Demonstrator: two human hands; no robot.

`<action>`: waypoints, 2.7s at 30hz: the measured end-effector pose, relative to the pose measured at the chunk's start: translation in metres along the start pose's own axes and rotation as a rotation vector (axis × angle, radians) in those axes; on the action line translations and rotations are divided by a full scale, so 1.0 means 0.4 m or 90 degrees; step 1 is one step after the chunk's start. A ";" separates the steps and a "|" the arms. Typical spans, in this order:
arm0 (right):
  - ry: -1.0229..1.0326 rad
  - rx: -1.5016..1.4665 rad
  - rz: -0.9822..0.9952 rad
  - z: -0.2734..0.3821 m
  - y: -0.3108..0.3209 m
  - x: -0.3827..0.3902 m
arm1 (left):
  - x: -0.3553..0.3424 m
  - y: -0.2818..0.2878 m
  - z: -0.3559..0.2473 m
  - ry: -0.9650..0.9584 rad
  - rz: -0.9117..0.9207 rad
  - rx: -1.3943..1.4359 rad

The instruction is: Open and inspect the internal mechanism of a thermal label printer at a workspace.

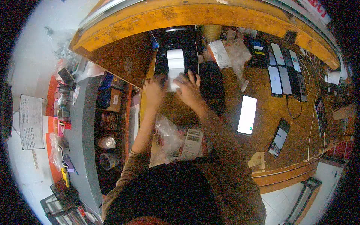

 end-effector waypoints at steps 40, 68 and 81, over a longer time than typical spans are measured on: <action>-0.014 0.054 0.024 0.011 -0.009 0.011 | 0.016 -0.086 0.087 0.110 -0.118 0.419; -0.003 -0.004 -0.014 -0.002 -0.016 0.019 | 0.027 -0.067 0.054 0.128 -0.115 0.400; 0.041 -0.007 -0.016 -0.009 -0.022 0.014 | 0.027 -0.077 0.064 0.137 -0.087 0.431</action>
Point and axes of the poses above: each hand's wrist, its own x-axis away from the middle knuckle, its own y-axis out of the back of the hand, z = x × y, the point moved 3 cm from there along -x, towards the middle knuckle, and after that the axes turned 10 degrees about -y, right-handed, at the moved point
